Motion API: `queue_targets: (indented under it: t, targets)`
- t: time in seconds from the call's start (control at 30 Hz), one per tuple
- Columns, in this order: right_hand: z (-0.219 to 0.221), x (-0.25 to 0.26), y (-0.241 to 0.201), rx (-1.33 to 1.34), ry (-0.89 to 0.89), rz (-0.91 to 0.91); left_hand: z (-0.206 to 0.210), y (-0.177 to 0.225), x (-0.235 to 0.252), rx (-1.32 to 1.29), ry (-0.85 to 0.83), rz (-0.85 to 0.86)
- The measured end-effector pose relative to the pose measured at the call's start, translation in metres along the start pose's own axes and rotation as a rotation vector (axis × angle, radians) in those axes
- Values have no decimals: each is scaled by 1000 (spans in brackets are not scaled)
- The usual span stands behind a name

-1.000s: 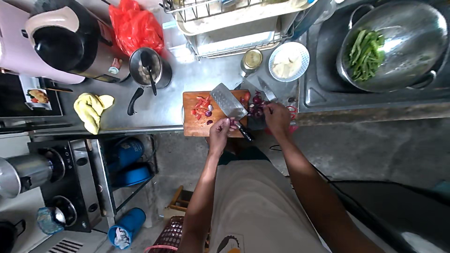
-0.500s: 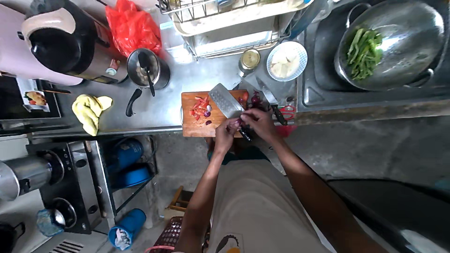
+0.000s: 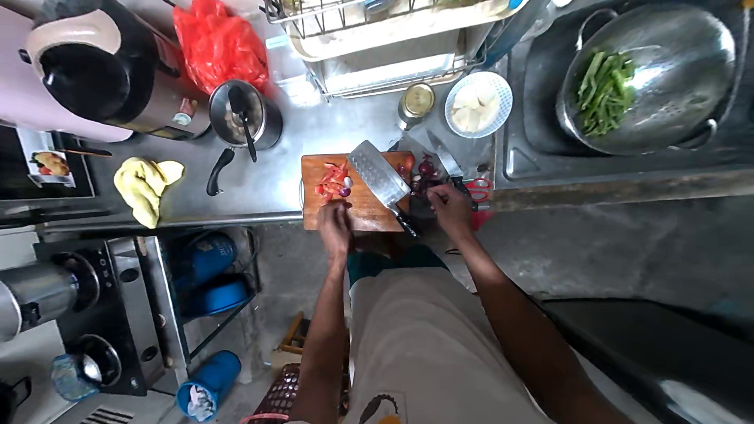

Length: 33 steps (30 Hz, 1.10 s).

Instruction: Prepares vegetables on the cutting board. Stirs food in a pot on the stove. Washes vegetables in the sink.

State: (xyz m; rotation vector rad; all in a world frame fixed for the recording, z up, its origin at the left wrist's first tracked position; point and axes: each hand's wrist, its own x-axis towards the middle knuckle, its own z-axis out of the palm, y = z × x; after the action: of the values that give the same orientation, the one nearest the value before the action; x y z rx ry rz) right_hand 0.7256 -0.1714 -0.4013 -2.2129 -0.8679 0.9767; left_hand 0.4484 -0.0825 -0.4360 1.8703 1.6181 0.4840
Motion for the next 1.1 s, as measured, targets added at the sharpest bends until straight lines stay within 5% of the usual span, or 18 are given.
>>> queue_targets:
  t: [0.2,0.47,0.7,0.9,1.1]
  targets:
    - [-4,-1,20,-65,105,78,2,-4,5,58,153,14]
    - [44,-30,-1,-243,-158,-168,40,79,29,95,-213,457]
    - [84,-41,2,-520,-180,-223,126,145,83,319,-534,614]
    - [74,-43,-4,-334,-238,-127,151,157,84,438,-610,609]
    - [68,-46,-18,-376,-248,12,121,157,76,23,-536,493]
